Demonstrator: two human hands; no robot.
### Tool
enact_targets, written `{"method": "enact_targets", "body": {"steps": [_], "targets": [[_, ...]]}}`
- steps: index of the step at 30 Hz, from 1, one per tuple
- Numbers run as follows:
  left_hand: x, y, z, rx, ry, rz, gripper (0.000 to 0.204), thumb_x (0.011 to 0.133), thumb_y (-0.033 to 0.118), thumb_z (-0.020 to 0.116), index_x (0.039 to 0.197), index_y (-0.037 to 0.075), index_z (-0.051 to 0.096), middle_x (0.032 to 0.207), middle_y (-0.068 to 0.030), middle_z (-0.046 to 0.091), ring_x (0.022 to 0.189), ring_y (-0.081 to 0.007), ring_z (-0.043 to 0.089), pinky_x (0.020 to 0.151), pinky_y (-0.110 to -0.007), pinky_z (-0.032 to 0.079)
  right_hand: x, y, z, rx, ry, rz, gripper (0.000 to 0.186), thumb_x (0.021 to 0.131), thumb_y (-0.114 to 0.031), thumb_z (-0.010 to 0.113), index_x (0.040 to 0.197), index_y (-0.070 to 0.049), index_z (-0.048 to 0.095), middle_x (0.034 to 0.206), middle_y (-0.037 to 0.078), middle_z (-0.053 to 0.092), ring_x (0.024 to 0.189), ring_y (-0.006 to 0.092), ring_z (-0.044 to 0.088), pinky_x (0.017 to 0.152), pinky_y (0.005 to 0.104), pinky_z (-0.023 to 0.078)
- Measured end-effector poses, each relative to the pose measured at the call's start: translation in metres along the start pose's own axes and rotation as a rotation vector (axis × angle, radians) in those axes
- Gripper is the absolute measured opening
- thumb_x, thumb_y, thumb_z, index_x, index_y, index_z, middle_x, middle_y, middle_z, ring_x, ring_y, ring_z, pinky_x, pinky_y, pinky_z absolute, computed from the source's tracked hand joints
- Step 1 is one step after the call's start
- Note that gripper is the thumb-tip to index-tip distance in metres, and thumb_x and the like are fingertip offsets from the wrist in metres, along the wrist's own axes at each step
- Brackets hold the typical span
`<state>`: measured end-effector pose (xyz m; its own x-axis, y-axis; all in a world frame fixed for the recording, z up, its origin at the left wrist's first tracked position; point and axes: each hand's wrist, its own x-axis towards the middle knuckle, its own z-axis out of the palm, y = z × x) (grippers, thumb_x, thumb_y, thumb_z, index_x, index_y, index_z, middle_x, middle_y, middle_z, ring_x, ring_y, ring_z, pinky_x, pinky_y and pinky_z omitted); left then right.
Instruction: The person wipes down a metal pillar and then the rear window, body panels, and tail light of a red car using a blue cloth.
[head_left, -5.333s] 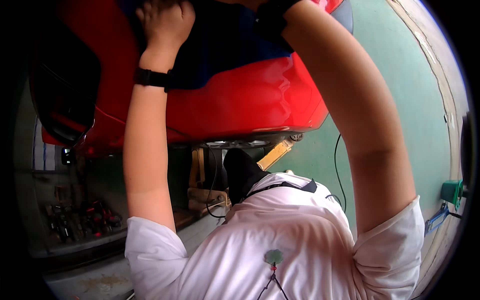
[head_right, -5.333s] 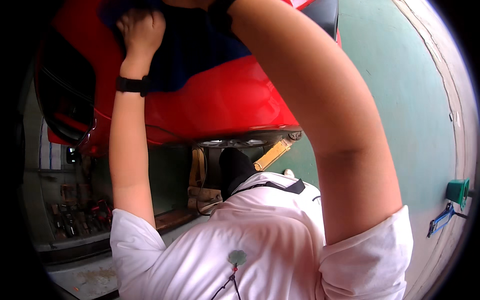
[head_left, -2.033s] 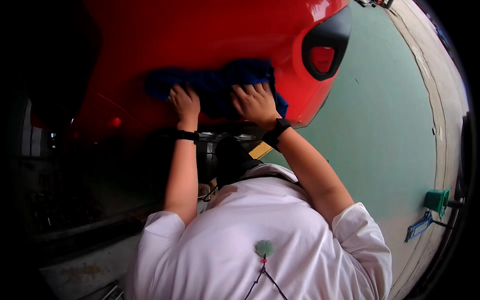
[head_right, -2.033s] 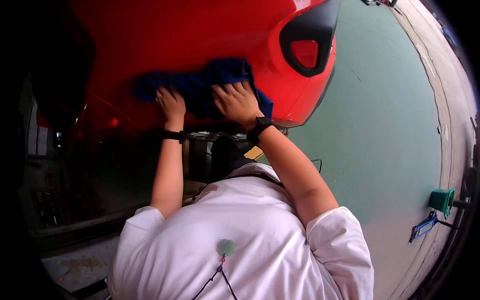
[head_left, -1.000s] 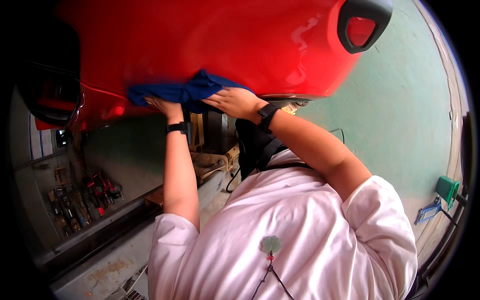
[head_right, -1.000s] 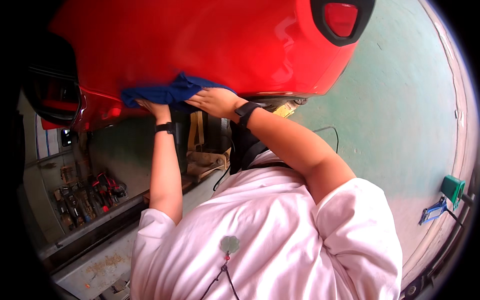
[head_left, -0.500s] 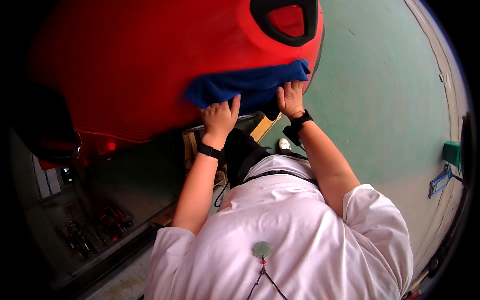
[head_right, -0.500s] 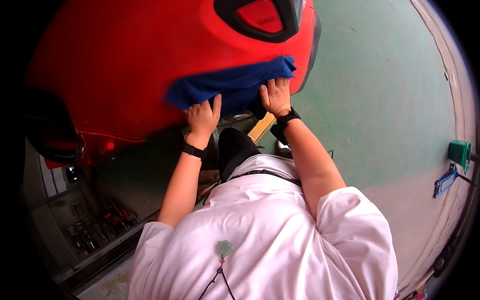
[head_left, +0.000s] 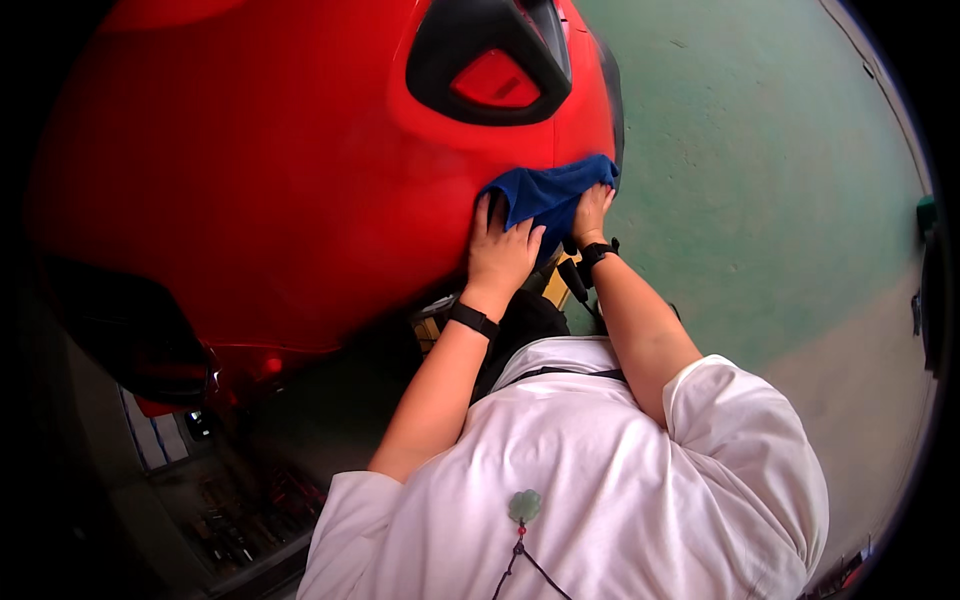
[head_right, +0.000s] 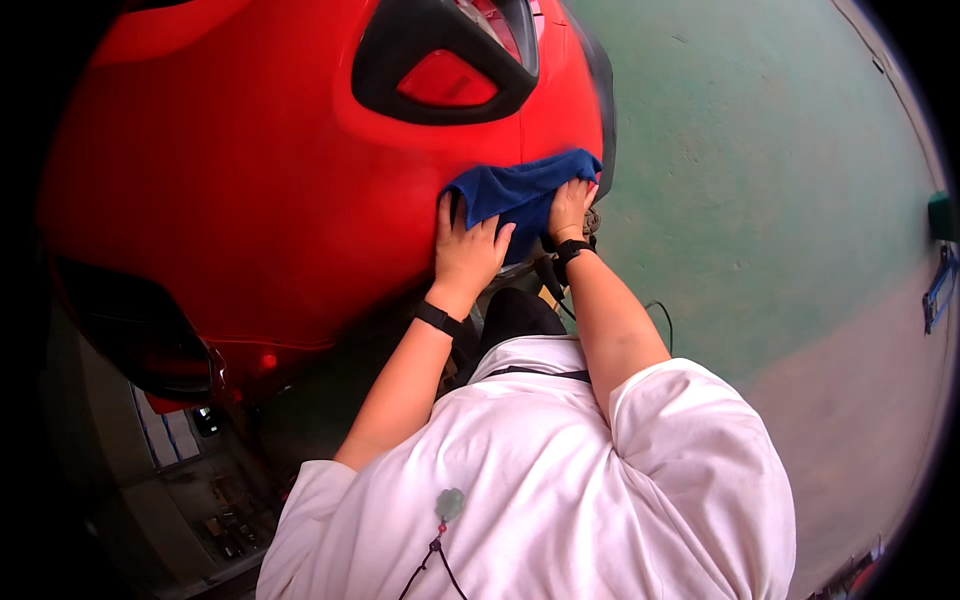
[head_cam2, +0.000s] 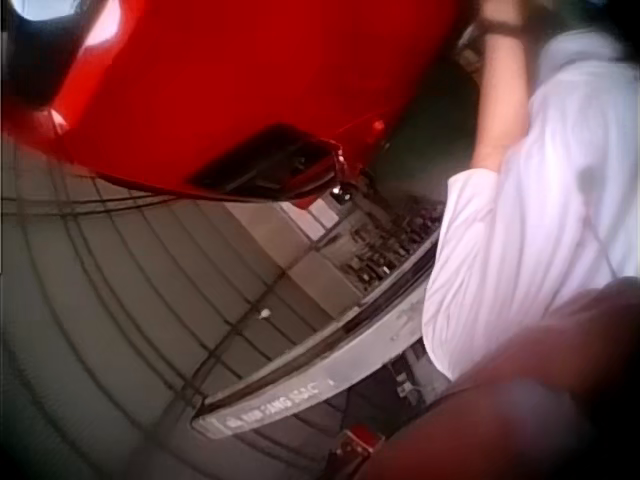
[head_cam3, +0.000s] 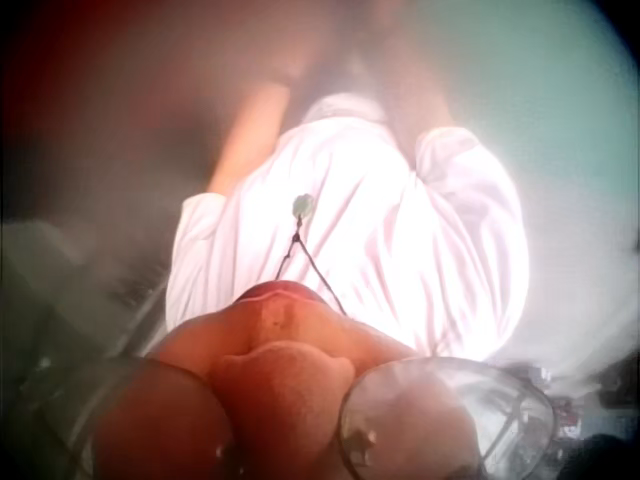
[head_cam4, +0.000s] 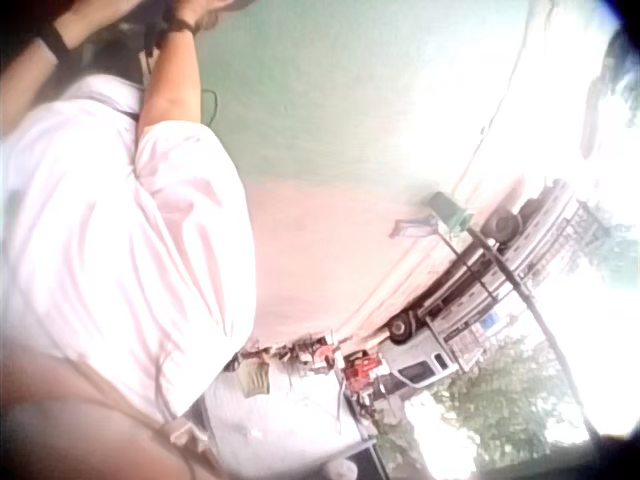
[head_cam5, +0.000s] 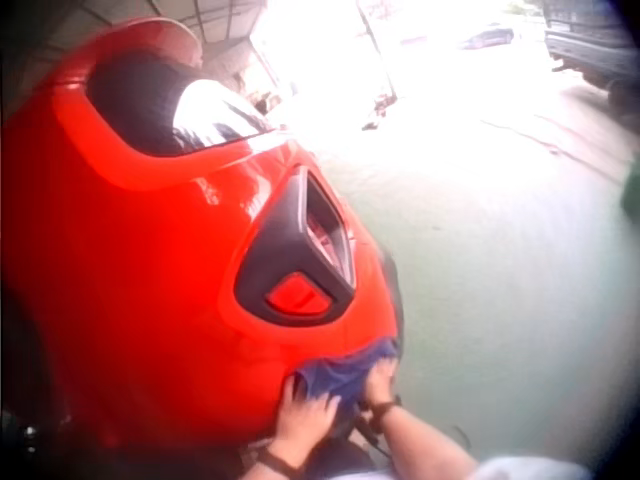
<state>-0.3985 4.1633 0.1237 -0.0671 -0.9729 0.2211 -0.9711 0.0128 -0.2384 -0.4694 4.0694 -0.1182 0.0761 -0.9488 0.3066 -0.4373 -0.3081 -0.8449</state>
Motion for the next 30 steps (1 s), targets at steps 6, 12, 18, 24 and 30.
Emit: {"method": "enact_targets", "body": {"steps": [6, 12, 18, 24, 30], "targets": [[0.017, 0.014, 0.024, 0.059, -0.214, 0.342, 0.045, 0.083, 0.028, 0.058, 0.121, 0.004, 0.057, 0.131, -0.0143, 0.052, 0.132, -0.0256, 0.036, 0.117, -0.042, 0.012, 0.001, 0.039, 0.005, 0.467, -0.469, 0.939, 0.059, 0.095, -0.044, 0.036, 0.139, -0.003, 0.036, 0.146, 0.017, 0.033, 0.136, 0.0351, 0.027, 0.111, 0.0563, 0.007], [-0.01, 0.008, 0.022, 0.111, -0.193, 0.303, 0.047, 0.082, 0.023, 0.056, 0.126, 0.006, 0.054, 0.133, -0.0106, 0.051, 0.132, -0.0234, 0.038, 0.117, -0.04, 0.014, -0.016, -0.002, -0.004, 0.151, -0.399, 0.387, 0.042, 0.087, -0.031, 0.052, 0.12, -0.005, 0.054, 0.134, 0.022, 0.044, 0.131, 0.0358, 0.033, 0.11, 0.0422, 0.024], [-0.073, -0.037, -0.008, 0.0, 0.063, -0.005, 0.038, 0.085, 0.033, 0.061, 0.113, 0.006, 0.06, 0.118, -0.0125, 0.058, 0.12, -0.0266, 0.047, 0.111, -0.044, 0.025, 0.023, -0.135, -0.021, 0.398, 0.155, 0.072, 0.045, 0.081, -0.029, 0.061, 0.117, -0.003, 0.057, 0.13, 0.018, 0.049, 0.128, 0.0357, 0.037, 0.111, 0.0415, 0.019], [-0.136, -0.08, -0.026, -0.047, 0.276, -0.328, 0.045, 0.081, 0.037, 0.068, 0.11, 0.004, 0.06, 0.117, -0.0155, 0.059, 0.115, -0.0342, 0.051, 0.105, -0.05, 0.032, 0.002, -0.215, -0.072, 0.022, -0.075, -0.536, 0.058, 0.074, -0.044, 0.056, 0.121, -0.009, 0.059, 0.134, 0.015, 0.049, 0.134, 0.0394, 0.03, 0.112, 0.0592, 0.005], [-0.182, -0.08, 0.016, 0.034, 0.211, -0.581, 0.053, 0.084, 0.04, 0.064, 0.119, 0.001, 0.058, 0.124, -0.0206, 0.056, 0.12, -0.0372, 0.048, 0.105, -0.051, 0.032, -0.007, -0.239, -0.079, -0.008, -0.306, -0.899, 0.052, 0.072, -0.034, 0.064, 0.12, -0.014, 0.061, 0.133, 0.011, 0.052, 0.132, 0.0363, 0.037, 0.113, 0.0591, 0.008]]}}
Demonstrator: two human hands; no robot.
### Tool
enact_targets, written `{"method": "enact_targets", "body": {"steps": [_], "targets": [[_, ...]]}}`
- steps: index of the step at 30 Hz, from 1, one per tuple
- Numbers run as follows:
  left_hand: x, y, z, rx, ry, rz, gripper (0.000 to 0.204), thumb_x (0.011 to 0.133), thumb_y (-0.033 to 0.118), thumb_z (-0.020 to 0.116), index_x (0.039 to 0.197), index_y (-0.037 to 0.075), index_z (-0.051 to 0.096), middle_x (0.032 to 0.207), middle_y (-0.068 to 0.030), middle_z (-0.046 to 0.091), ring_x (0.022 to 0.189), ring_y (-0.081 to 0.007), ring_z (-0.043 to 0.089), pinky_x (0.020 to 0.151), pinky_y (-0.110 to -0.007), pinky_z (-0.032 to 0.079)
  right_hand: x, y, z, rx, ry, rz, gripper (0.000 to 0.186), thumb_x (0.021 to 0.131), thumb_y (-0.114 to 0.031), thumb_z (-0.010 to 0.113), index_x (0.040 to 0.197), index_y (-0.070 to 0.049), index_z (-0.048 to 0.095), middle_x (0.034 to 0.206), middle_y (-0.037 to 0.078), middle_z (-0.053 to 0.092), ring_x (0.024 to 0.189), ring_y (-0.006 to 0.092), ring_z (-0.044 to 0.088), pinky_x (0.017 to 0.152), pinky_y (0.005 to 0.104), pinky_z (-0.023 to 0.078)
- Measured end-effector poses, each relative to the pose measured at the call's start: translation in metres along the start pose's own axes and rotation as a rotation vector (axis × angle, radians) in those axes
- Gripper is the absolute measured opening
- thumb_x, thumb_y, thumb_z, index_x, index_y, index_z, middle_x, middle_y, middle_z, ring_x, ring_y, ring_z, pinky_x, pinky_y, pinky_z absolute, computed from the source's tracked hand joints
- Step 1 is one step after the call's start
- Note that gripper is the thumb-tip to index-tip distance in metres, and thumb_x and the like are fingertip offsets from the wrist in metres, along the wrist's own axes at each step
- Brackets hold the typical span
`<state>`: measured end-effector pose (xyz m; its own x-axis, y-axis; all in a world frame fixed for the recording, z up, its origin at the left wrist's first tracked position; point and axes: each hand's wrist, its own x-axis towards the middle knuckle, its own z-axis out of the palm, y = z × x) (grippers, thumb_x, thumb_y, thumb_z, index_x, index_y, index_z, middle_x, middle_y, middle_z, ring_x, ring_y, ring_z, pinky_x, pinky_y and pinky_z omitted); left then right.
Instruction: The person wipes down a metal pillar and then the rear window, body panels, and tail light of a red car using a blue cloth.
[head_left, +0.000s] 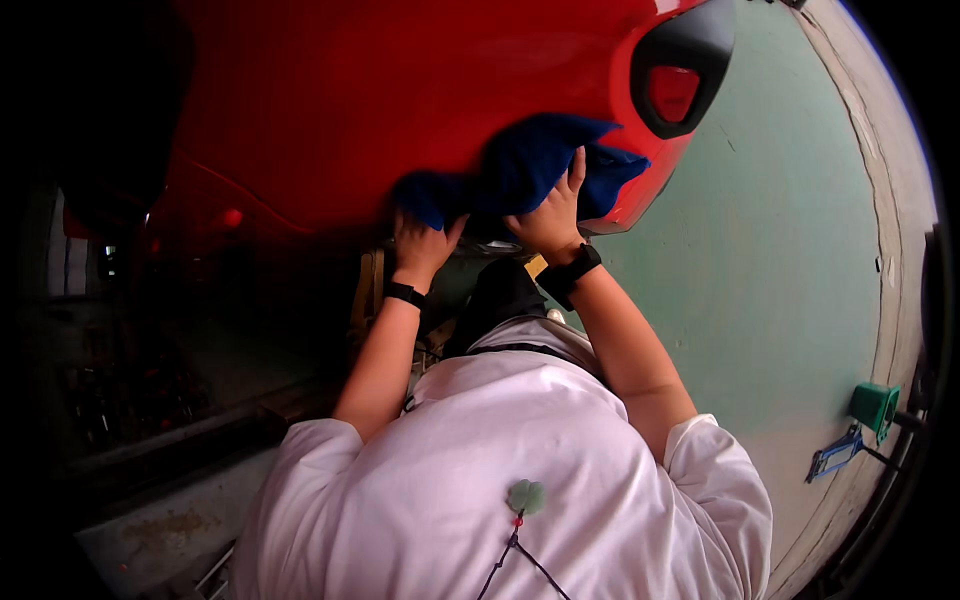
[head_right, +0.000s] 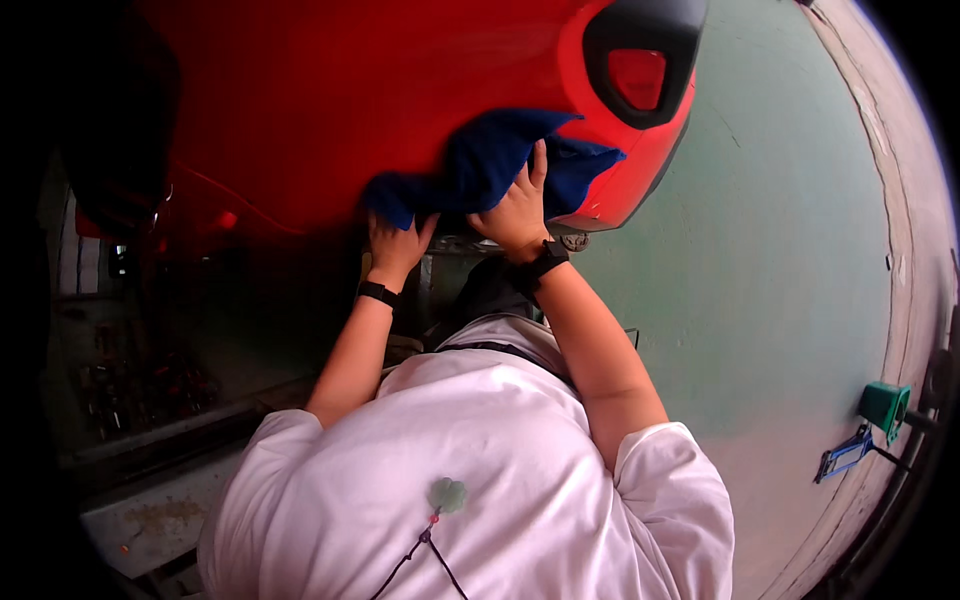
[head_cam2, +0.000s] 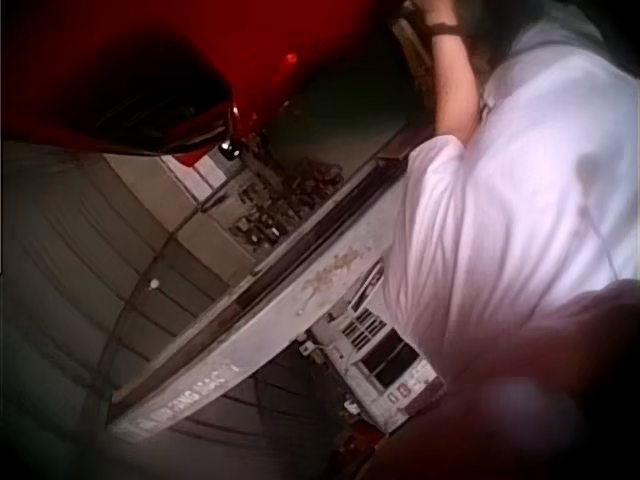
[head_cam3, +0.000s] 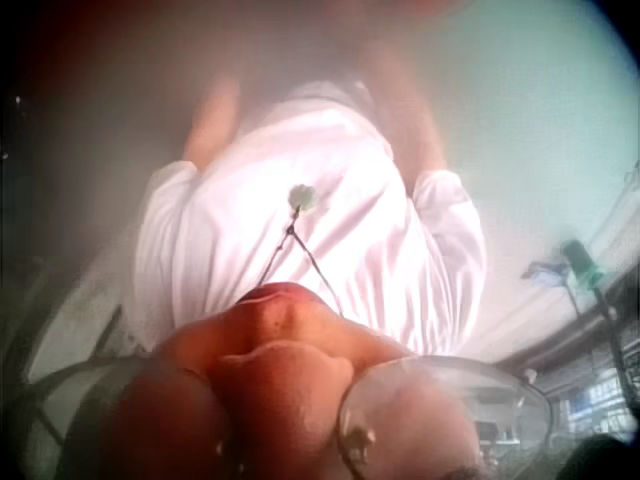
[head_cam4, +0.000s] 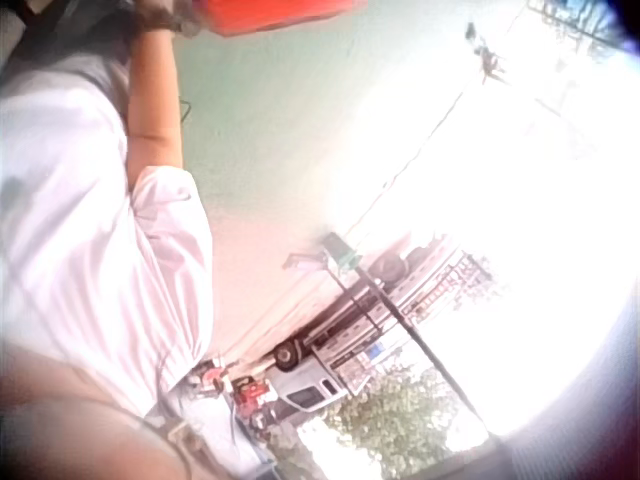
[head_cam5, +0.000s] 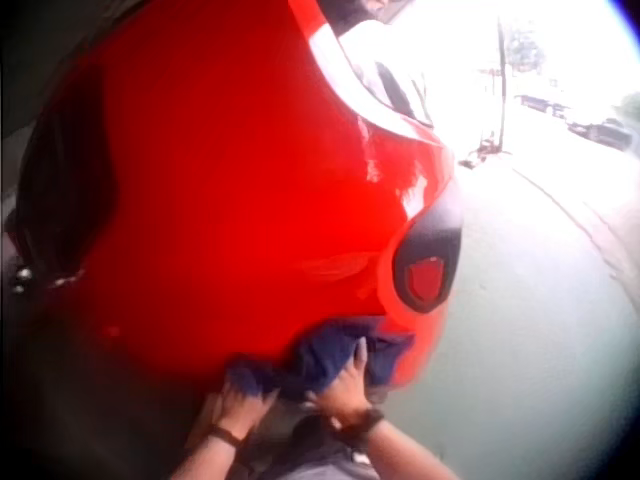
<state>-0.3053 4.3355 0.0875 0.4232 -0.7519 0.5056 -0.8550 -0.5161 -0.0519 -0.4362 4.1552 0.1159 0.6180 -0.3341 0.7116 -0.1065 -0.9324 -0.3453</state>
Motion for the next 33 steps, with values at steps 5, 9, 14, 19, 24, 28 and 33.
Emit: {"method": "enact_targets", "body": {"steps": [5, 9, 14, 19, 24, 28, 33], "targets": [[-0.027, -0.026, -0.009, 0.045, 0.043, -0.252, 0.051, 0.092, 0.039, 0.052, 0.12, -0.003, 0.056, 0.12, -0.0265, 0.057, 0.117, -0.043, 0.049, 0.105, -0.053, 0.03, 0.03, -0.02, -0.019, 0.005, -0.095, -0.248, 0.042, 0.072, -0.029, 0.071, 0.11, -0.014, 0.065, 0.115, 0.009, 0.06, 0.114, 0.0314, 0.051, 0.106, 0.0542, 0.028], [-0.011, -0.053, -0.02, -0.132, -0.092, -0.678, 0.046, 0.096, 0.036, 0.043, 0.107, -0.007, 0.057, 0.094, -0.0267, 0.064, 0.093, -0.0461, 0.056, 0.099, -0.05, 0.034, 0.044, -0.035, 0.008, -0.006, -0.163, -0.283, 0.027, 0.081, -0.032, 0.066, 0.1, -0.014, 0.066, 0.087, 0.006, 0.06, 0.085, 0.0252, 0.056, 0.084, 0.0432, 0.039], [0.036, -0.06, -0.033, -0.26, 0.314, -0.632, 0.038, 0.092, 0.03, 0.038, 0.088, -0.004, 0.053, 0.085, -0.0288, 0.062, 0.086, -0.0471, 0.054, 0.09, -0.053, 0.034, 0.053, -0.043, 0.033, -0.064, 0.024, -0.331, 0.028, 0.081, -0.036, 0.065, 0.1, -0.015, 0.066, 0.089, 0.005, 0.062, 0.087, 0.0248, 0.058, 0.082, 0.0437, 0.041], [0.076, -0.147, -0.047, 0.037, 0.355, -0.334, 0.031, 0.09, 0.026, 0.042, 0.094, -0.003, 0.054, 0.098, -0.0281, 0.059, 0.096, -0.046, 0.051, 0.095, -0.055, 0.032, 0.088, -0.08, 0.052, -0.018, -0.011, -0.406, 0.026, 0.081, -0.034, 0.065, 0.098, -0.014, 0.065, 0.089, 0.003, 0.062, 0.087, 0.0232, 0.058, 0.079, 0.0404, 0.041], [0.148, -0.207, -0.101, 0.249, 0.408, -0.253, 0.031, 0.088, 0.023, 0.046, 0.105, -0.003, 0.052, 0.113, -0.0283, 0.053, 0.106, -0.0455, 0.048, 0.1, -0.053, 0.03, 0.132, -0.118, 0.051, 0.195, 0.04, -0.463, 0.023, 0.079, -0.026, 0.066, 0.097, -0.01, 0.066, 0.089, 0.005, 0.063, 0.09, 0.0227, 0.058, 0.094, 0.0395, 0.039], [0.181, -0.222, -0.127, 0.388, 0.445, -0.212, 0.035, 0.088, 0.02, 0.049, 0.114, -0.002, 0.051, 0.124, -0.0284, 0.048, 0.113, -0.0452, 0.046, 0.103, -0.053, 0.029, 0.163, -0.117, 0.038, 0.189, 0.184, -0.449, 0.034, 0.08, -0.022, 0.061, 0.108, -0.004, 0.057, 0.102, 0.016, 0.057, 0.101, 0.0339, 0.053, 0.104, 0.0472, 0.035], [0.177, -0.114, -0.086, 0.025, 0.608, -0.159, 0.044, 0.088, 0.017, 0.053, 0.126, -0.003, 0.046, 0.134, -0.0295, 0.043, 0.115, -0.0496, 0.045, 0.105, -0.052, 0.03, 0.148, -0.095, 0.036, 0.113, 0.081, -0.314, 0.013, 0.073, -0.022, 0.068, 0.08, -0.011, 0.065, 0.071, 0.005, 0.061, 0.073, 0.0276, 0.058, 0.103, 0.048, 0.036]]}}
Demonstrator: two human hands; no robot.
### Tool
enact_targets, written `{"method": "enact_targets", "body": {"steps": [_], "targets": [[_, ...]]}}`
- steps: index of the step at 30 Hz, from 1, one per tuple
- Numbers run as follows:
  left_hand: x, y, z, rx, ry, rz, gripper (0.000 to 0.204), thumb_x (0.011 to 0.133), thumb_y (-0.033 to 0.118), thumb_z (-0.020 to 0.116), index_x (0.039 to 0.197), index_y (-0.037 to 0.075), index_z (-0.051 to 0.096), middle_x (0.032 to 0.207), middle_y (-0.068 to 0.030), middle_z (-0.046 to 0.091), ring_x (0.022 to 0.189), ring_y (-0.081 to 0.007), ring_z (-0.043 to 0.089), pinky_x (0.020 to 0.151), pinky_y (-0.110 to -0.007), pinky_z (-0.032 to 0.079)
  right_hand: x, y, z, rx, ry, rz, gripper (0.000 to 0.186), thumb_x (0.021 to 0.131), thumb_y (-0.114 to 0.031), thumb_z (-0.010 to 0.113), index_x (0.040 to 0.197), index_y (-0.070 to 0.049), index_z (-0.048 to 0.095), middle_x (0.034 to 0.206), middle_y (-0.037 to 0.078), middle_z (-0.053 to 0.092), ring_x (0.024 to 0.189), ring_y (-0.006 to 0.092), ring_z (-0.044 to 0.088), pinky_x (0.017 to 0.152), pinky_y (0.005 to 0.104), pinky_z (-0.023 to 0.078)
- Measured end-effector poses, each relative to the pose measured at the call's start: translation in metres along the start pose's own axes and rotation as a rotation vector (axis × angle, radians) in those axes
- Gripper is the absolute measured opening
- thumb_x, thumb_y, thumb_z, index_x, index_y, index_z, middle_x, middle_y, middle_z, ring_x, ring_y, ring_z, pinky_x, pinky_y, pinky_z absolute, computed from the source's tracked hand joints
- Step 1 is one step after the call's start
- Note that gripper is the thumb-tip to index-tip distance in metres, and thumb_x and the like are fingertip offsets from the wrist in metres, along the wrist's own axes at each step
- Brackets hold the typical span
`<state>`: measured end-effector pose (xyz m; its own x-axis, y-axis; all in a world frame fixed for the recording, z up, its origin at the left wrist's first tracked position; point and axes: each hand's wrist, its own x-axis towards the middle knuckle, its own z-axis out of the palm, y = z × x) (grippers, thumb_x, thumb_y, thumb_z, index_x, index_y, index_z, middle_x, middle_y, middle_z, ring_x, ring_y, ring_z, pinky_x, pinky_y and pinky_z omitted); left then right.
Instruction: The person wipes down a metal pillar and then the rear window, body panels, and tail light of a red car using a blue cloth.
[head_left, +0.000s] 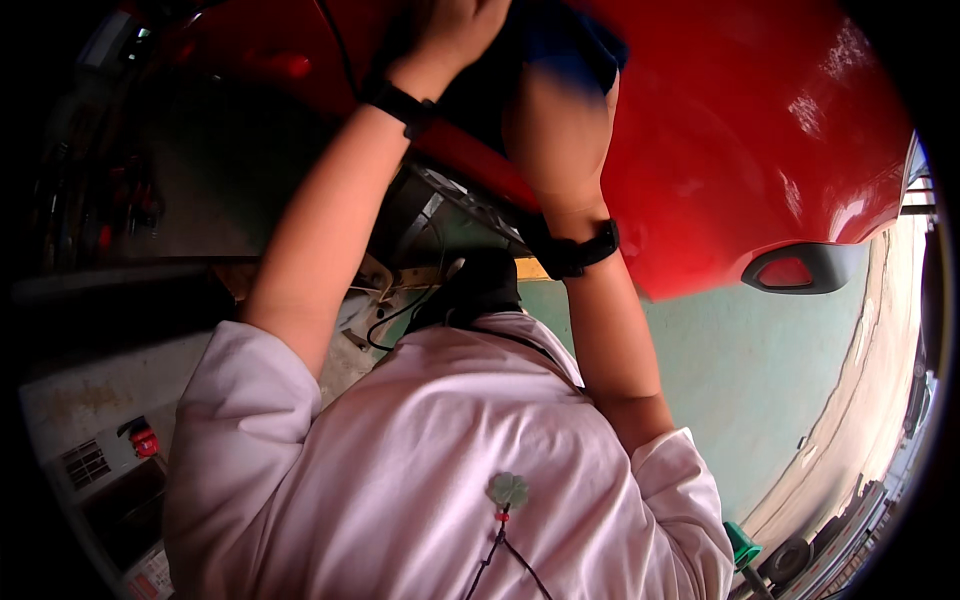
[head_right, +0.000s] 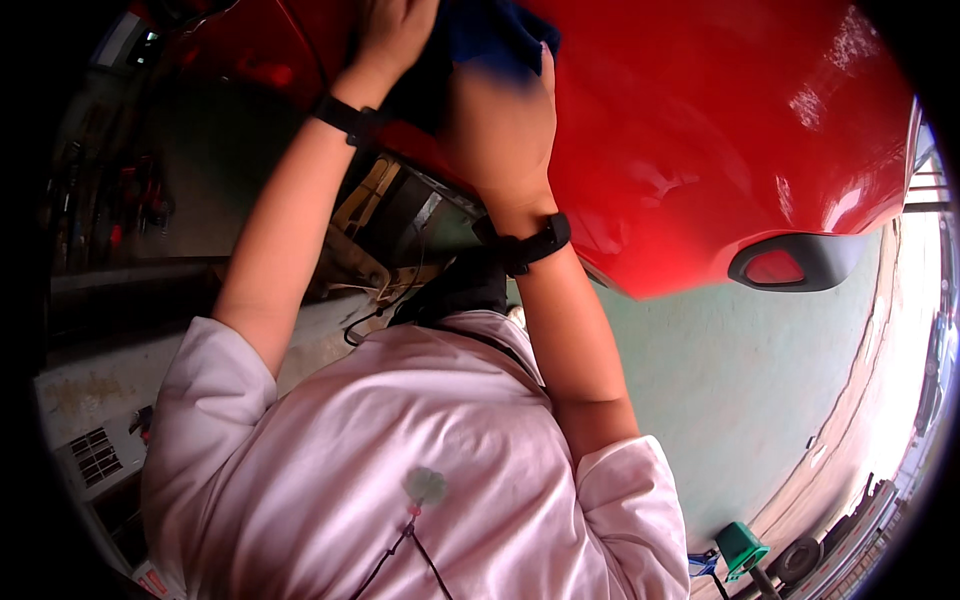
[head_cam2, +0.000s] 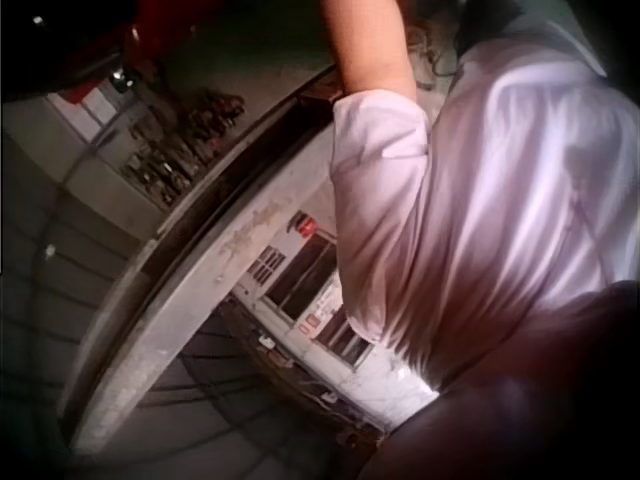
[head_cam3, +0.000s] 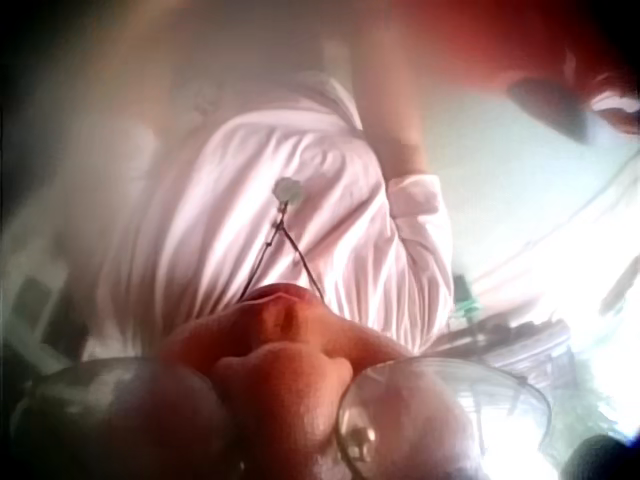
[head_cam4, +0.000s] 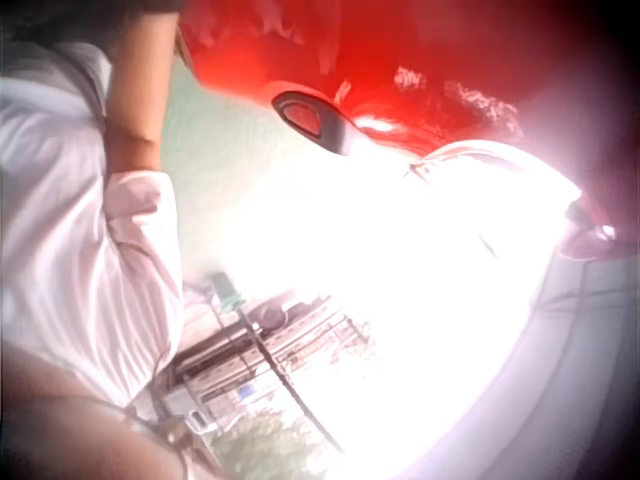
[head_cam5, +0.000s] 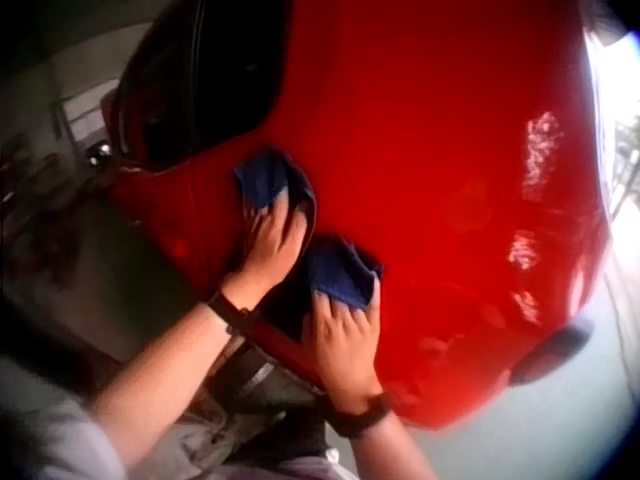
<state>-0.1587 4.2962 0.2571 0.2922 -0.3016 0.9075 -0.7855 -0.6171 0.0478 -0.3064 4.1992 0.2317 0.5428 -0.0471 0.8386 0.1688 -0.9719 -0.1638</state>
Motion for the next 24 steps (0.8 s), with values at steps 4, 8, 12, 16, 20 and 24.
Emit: {"method": "enact_targets", "body": {"steps": [4, 8, 12, 16, 20, 24], "targets": [[-0.066, 0.046, -0.017, 0.01, -0.191, 0.063, 0.045, 0.09, 0.02, 0.047, 0.128, -0.004, 0.043, 0.132, -0.0298, 0.045, 0.115, -0.0514, 0.043, 0.105, -0.058, 0.025, -0.045, -0.008, -0.019, 0.075, -0.167, -0.004, 0.015, 0.073, -0.023, 0.069, 0.081, -0.011, 0.064, 0.072, 0.004, 0.06, 0.07, 0.0275, 0.058, 0.101, 0.0509, 0.037], [-0.089, 0.083, -0.013, -0.158, -0.082, -0.066, 0.051, 0.088, 0.028, 0.054, 0.129, -0.002, 0.047, 0.136, -0.024, 0.044, 0.126, -0.0437, 0.038, 0.109, -0.061, 0.021, -0.144, 0.042, -0.002, 0.013, -0.151, -0.142, 0.019, 0.078, -0.022, 0.064, 0.092, -0.009, 0.065, 0.086, 0.007, 0.064, 0.083, 0.0252, 0.061, 0.097, 0.0534, 0.038], [-0.119, 0.102, -0.018, -0.115, -0.135, -0.144, 0.046, 0.09, 0.026, 0.055, 0.126, -0.002, 0.051, 0.134, -0.0246, 0.045, 0.124, -0.0442, 0.039, 0.108, -0.055, 0.027, -0.156, 0.035, -0.049, 0.072, -0.306, -0.125, 0.02, 0.083, -0.016, 0.06, 0.099, -0.004, 0.061, 0.092, 0.011, 0.063, 0.087, 0.0277, 0.06, 0.092, 0.0459, 0.043], [-0.173, 0.133, 0.008, -0.088, -0.084, -0.043, 0.043, 0.085, 0.022, 0.062, 0.122, 0.002, 0.055, 0.132, -0.0189, 0.047, 0.123, -0.0402, 0.042, 0.104, -0.051, 0.034, -0.202, 0.059, -0.052, 0.178, -0.339, 0.041, 0.025, 0.092, -0.017, 0.053, 0.111, -0.001, 0.057, 0.101, 0.015, 0.062, 0.093, 0.0288, 0.059, 0.085, 0.0388, 0.046], [-0.179, 0.161, -0.023, 0.04, -0.428, 0.085, 0.042, 0.087, 0.021, 0.055, 0.125, 0.005, 0.051, 0.121, -0.0112, 0.053, 0.111, -0.0293, 0.051, 0.1, -0.041, 0.04, -0.226, 0.084, -0.048, 0.25, -0.321, 0.023, 0.031, 0.096, -0.019, 0.049, 0.121, -0.001, 0.052, 0.113, 0.016, 0.058, 0.101, 0.0284, 0.056, 0.087, 0.0393, 0.045], [-0.254, 0.12, -0.03, -0.226, -0.548, -0.18, 0.048, 0.081, 0.012, 0.055, 0.127, 0.0, 0.045, 0.114, -0.0213, 0.05, 0.102, -0.0338, 0.055, 0.089, -0.036, 0.046, -0.213, 0.043, -0.026, 0.099, -0.274, -0.082, 0.034, 0.083, -0.019, 0.063, 0.111, 0.0, 0.056, 0.1, 0.018, 0.061, 0.089, 0.0339, 0.06, 0.076, 0.0417, 0.048]]}}
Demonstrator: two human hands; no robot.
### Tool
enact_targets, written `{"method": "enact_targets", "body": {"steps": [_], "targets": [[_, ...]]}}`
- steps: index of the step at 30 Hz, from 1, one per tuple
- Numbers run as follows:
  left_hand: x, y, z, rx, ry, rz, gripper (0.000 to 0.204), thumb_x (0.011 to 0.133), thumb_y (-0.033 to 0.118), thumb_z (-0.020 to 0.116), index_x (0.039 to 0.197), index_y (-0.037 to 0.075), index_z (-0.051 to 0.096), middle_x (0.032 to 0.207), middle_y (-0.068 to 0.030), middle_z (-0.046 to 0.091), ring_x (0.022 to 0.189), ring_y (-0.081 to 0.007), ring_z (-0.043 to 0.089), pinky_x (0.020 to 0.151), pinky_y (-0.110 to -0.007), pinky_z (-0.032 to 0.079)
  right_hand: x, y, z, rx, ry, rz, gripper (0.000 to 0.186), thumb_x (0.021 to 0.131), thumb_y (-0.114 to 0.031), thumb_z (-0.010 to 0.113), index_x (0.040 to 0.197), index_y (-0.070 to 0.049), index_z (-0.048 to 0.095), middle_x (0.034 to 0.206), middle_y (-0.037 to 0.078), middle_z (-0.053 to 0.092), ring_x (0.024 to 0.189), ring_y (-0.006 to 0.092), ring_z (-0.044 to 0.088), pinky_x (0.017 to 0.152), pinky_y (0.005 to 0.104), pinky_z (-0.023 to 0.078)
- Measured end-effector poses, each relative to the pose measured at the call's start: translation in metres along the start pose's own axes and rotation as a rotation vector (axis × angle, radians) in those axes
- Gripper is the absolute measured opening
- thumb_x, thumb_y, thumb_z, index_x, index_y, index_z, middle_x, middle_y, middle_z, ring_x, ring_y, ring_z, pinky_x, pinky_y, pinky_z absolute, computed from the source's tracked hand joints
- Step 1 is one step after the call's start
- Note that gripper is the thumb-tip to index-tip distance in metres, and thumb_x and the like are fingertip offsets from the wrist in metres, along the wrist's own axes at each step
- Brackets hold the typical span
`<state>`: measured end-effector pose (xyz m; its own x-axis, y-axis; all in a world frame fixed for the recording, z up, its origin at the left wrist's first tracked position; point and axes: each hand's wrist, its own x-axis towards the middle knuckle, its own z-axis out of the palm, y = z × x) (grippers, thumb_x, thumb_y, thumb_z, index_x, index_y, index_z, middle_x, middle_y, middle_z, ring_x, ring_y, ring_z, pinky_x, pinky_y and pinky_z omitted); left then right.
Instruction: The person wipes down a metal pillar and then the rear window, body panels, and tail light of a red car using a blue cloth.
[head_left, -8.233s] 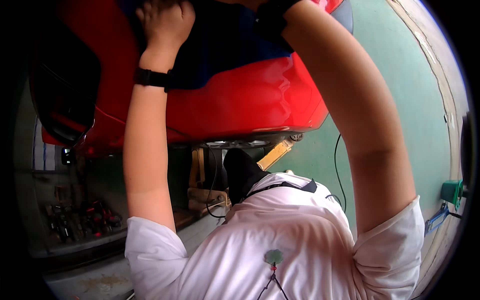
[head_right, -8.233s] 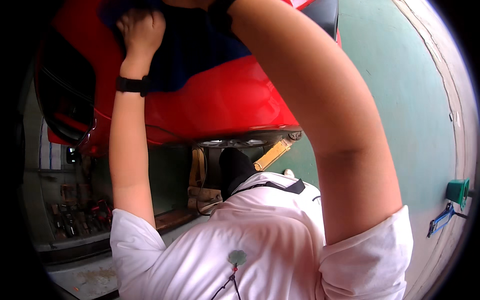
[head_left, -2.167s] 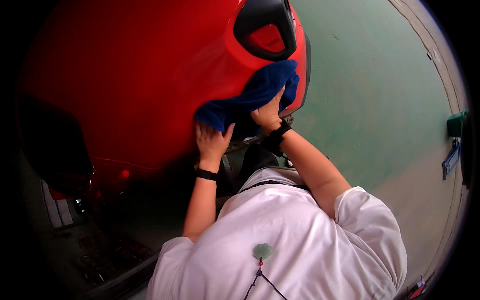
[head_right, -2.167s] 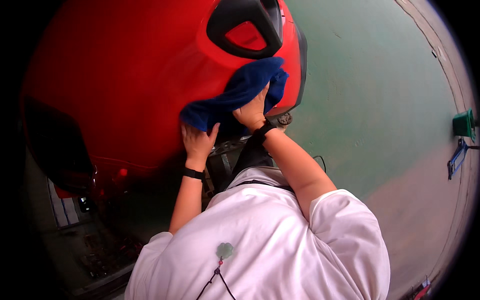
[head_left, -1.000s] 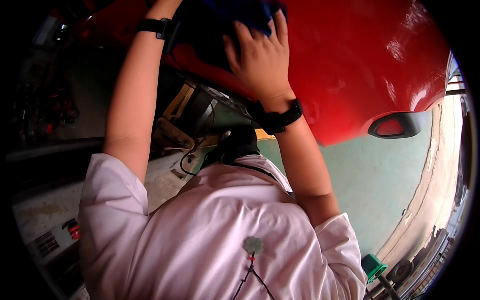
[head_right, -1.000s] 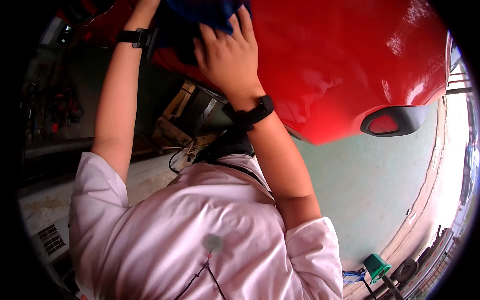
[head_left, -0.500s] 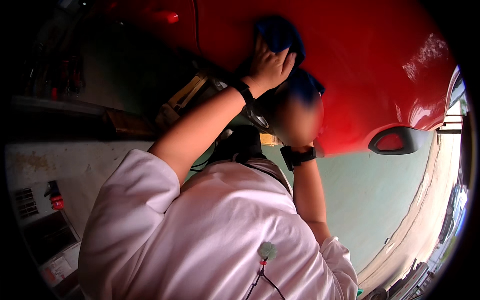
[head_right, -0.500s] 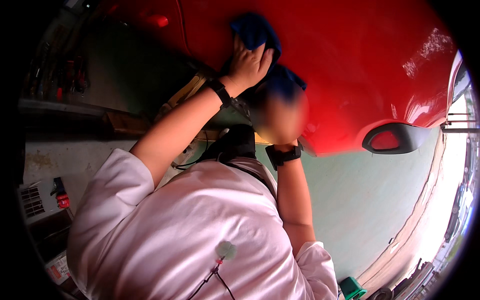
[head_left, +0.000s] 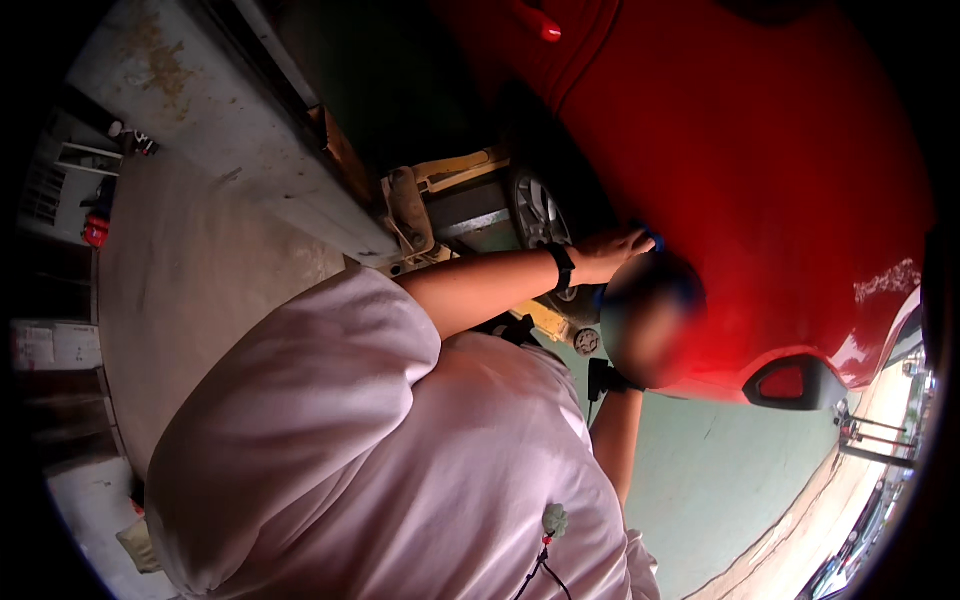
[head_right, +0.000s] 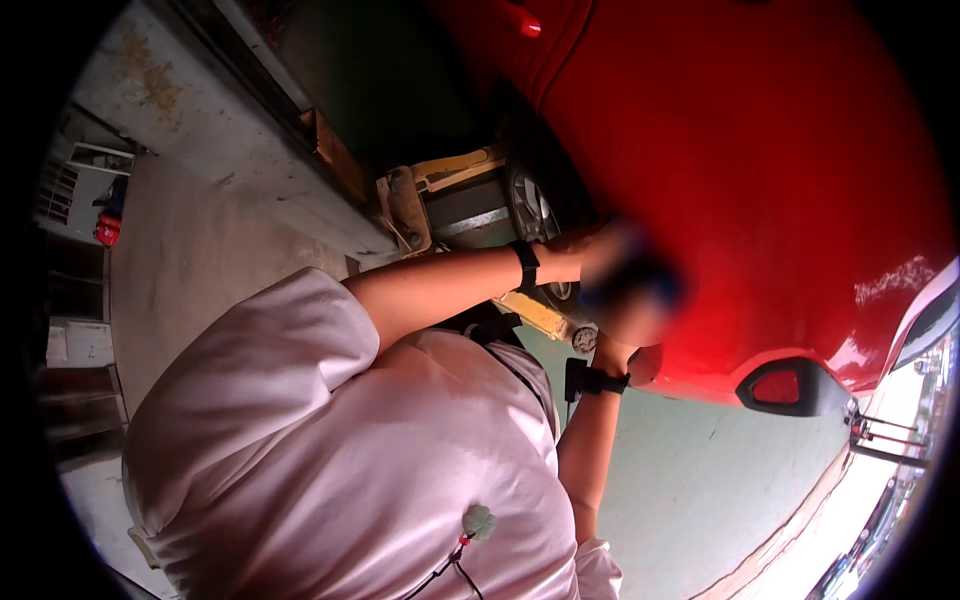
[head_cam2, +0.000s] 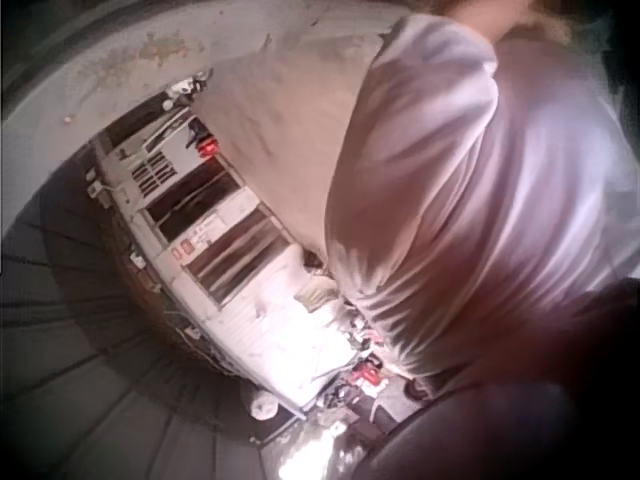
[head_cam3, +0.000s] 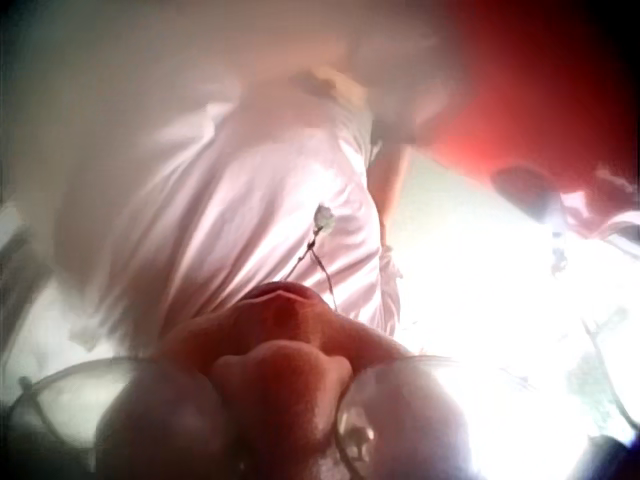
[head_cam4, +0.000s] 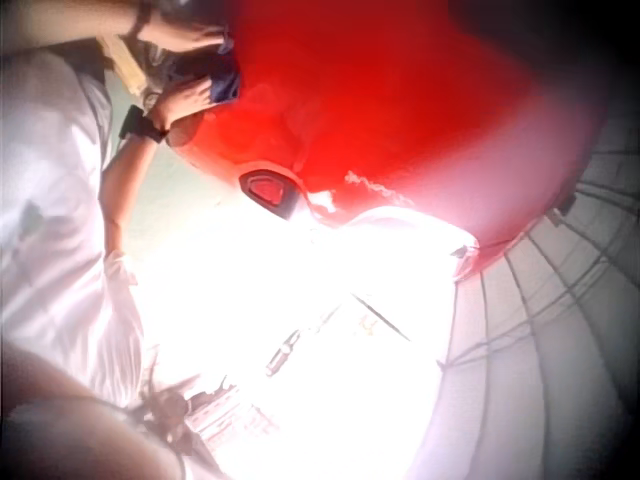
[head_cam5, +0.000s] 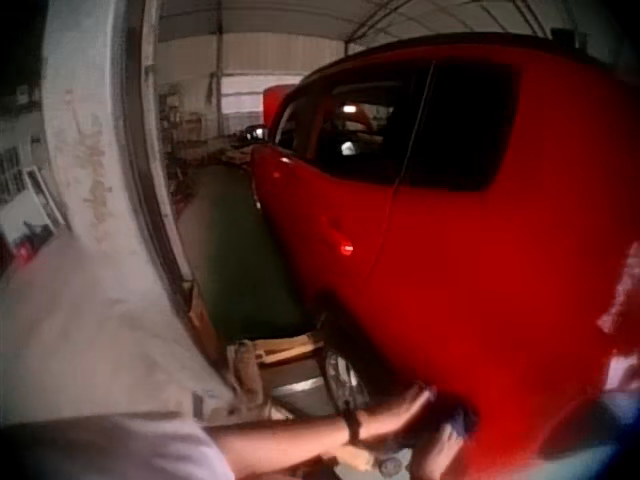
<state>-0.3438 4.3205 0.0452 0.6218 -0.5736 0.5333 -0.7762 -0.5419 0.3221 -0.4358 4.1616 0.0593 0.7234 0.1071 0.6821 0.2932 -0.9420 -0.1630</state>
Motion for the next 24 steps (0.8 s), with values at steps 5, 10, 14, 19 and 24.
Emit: {"method": "enact_targets", "body": {"steps": [5, 10, 14, 19, 24], "targets": [[-0.036, 0.038, -0.112, 0.025, 0.253, -0.217, 0.024, 0.087, 0.014, 0.064, 0.101, -0.002, 0.052, 0.093, -0.0185, 0.055, 0.085, -0.0333, 0.058, 0.075, -0.038, 0.049, -0.015, -0.027, 0.026, 0.007, 0.024, 0.354, 0.053, 0.08, -0.022, 0.059, 0.118, 0.011, 0.044, 0.107, 0.035, 0.052, 0.101, 0.0504, 0.048, 0.091, 0.0526, 0.038], [-0.098, 0.056, -0.243, 0.279, 0.701, -0.191, 0.04, 0.085, 0.01, 0.066, 0.118, -0.006, 0.05, 0.102, -0.0224, 0.057, 0.091, -0.0364, 0.059, 0.08, -0.04, 0.048, 0.041, -0.109, 0.065, 0.237, 0.122, 0.172, 0.078, 0.094, -0.041, 0.049, 0.138, 0.016, 0.02, 0.14, 0.041, 0.022, 0.13, 0.0529, 0.024, 0.109, 0.0539, 0.019], [-0.19, 0.038, -0.312, 0.365, 0.769, -0.55, 0.031, 0.085, 0.004, 0.063, 0.111, -0.006, 0.05, 0.094, -0.0201, 0.056, 0.084, -0.0353, 0.056, 0.075, -0.04, 0.047, 0.121, -0.277, 0.043, 0.939, 0.393, 0.025, 0.072, 0.095, -0.028, 0.05, 0.141, 0.015, 0.014, 0.144, 0.036, 0.017, 0.134, 0.0443, 0.023, 0.112, 0.0468, 0.016], [-0.218, 0.013, -0.481, 0.92, 1.077, -0.404, 0.028, 0.083, 0.006, 0.063, 0.102, -0.005, 0.045, 0.087, -0.0214, 0.05, 0.074, -0.0343, 0.05, 0.065, -0.041, 0.041, 0.256, -0.444, -0.036, 0.982, 0.385, -0.42, 0.045, 0.091, -0.017, 0.051, 0.121, 0.014, 0.041, 0.116, 0.03, 0.048, 0.108, 0.04, 0.044, 0.099, 0.0481, 0.031], [-0.169, 0.021, -0.721, 1.0, 1.228, -0.147, 0.06, 0.089, 0.02, 0.054, 0.136, -0.008, 0.03, 0.137, -0.0344, 0.033, 0.124, -0.0508, 0.035, 0.108, -0.049, 0.029, 0.424, -0.584, -0.139, 0.782, 0.955, -0.607, 0.049, 0.088, -0.03, 0.057, 0.116, 0.008, 0.046, 0.107, 0.031, 0.05, 0.103, 0.046, 0.045, 0.096, 0.0551, 0.031]]}}
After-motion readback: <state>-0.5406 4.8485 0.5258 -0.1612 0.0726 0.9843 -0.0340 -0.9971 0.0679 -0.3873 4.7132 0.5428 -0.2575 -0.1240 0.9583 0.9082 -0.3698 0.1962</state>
